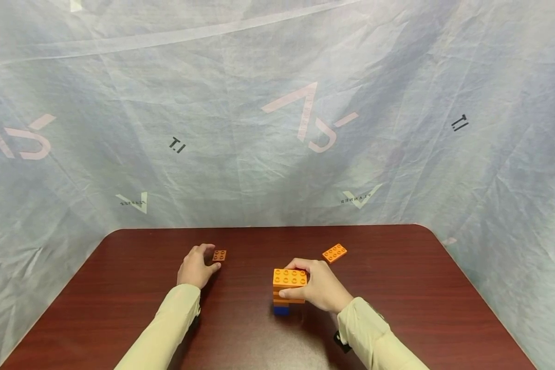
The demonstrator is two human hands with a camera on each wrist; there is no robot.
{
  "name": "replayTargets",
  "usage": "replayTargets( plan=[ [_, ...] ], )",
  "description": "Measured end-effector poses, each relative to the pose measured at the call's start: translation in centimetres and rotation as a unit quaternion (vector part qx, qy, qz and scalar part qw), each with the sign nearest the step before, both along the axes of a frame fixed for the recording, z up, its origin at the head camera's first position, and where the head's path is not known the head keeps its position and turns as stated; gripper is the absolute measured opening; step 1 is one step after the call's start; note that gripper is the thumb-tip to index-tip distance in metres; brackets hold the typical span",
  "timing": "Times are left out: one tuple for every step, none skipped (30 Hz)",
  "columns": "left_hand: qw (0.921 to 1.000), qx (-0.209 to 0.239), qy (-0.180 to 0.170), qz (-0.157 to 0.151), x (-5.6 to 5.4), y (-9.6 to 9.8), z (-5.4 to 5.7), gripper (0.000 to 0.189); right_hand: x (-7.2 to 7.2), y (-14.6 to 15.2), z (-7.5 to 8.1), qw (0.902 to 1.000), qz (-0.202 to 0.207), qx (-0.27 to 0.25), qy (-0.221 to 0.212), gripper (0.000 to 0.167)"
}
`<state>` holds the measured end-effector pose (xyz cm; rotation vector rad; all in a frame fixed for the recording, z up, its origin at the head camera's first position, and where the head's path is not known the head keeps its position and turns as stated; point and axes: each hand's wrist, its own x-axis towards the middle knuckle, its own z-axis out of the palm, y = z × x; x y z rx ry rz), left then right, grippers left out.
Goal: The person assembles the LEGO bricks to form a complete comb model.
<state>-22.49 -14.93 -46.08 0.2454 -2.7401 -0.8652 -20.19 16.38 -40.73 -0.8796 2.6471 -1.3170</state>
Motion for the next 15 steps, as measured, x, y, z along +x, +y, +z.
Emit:
replayTargets(
  plan=[
    [1.0, -0.002, -0.002, 0.0, -0.07, -0.08, -0.07, 0.051, 0.01, -0.01, 0.0, 1.0, 0.0, 0.0, 0.002, 0.031],
    [1.0, -0.005, -0.005, 0.0, -0.11, -0.13, -0.08, 0.051, 0.02, -0.02, 0.01, 1.0, 0.0, 0.001, 0.004, 0.03],
    [0.9999, -0.008, -0.008, 0.0, -0.15, -0.17, -0.11, 0.051, 0.02, -0.02, 0.0, 1.0, 0.001, 0.0, 0.007, 0.03],
    [0.9999, -0.012, -0.012, 0.0, -0.19, -0.2, -0.14, 0.052, 0.0, -0.02, -0.03, 0.9999, 0.001, -0.001, 0.011, 0.03],
    [0.9997, -0.017, -0.016, 0.0, -0.23, -0.21, -0.17, 0.052, 0.0, -0.02, -0.05, 0.9999, 0.001, -0.001, 0.013, 0.03],
    [0.9996, -0.021, -0.02, -0.001, -0.29, -0.24, -0.2, 0.053, 0.02, -0.03, -0.06, 0.9999, 0.001, 0.0, 0.015, 0.029],
    [0.9993, -0.026, -0.025, -0.003, -0.35, -0.25, -0.24, 0.054, 0.03, -0.03, -0.07, 0.9999, 0.001, 0.0, 0.016, 0.029],
    [0.9989, -0.034, -0.03, -0.004, -0.39, -0.27, -0.25, 0.054, 0.04, -0.03, -0.07, 0.9999, 0.0, 0.001, 0.015, 0.029],
    [0.9985, -0.04, -0.036, -0.006, -0.47, -0.27, -0.28, 0.055, 0.05, -0.02, -0.07, 0.9999, 0.0, 0.001, 0.014, 0.029],
    [0.9981, -0.046, -0.041, -0.007, -0.53, -0.27, -0.3, 0.055, 0.06, -0.03, -0.08, 0.9999, 0.0, 0.001, 0.013, 0.029],
    [0.9975, -0.053, -0.045, -0.008, -0.59, -0.26, -0.32, 0.055, 0.07, -0.02, -0.07, 1.0, -0.001, 0.0, 0.01, 0.029],
    [0.997, -0.06, -0.049, -0.01, -0.66, -0.25, -0.35, 0.055, 0.07, -0.01, -0.07, 1.0, -0.001, 0.0, 0.009, 0.029],
    [0.9963, -0.067, -0.052, -0.01, -0.72, -0.24, -0.38, 0.055, 0.08, 0.0, -0.07, 1.0, 0.0, -0.003, 0.007, 0.029],
    [0.9956, -0.074, -0.056, -0.01, -0.79, -0.23, -0.4, 0.054, 0.08, 0.0, -0.05, 1.0, -0.001, -0.003, 0.004, 0.03],
    [0.9951, -0.078, -0.06, -0.01, -0.85, -0.19, -0.41, 0.054, 0.09, 0.0, -0.05, 1.0, 0.0, -0.004, 0.002, 0.03]
  ],
)
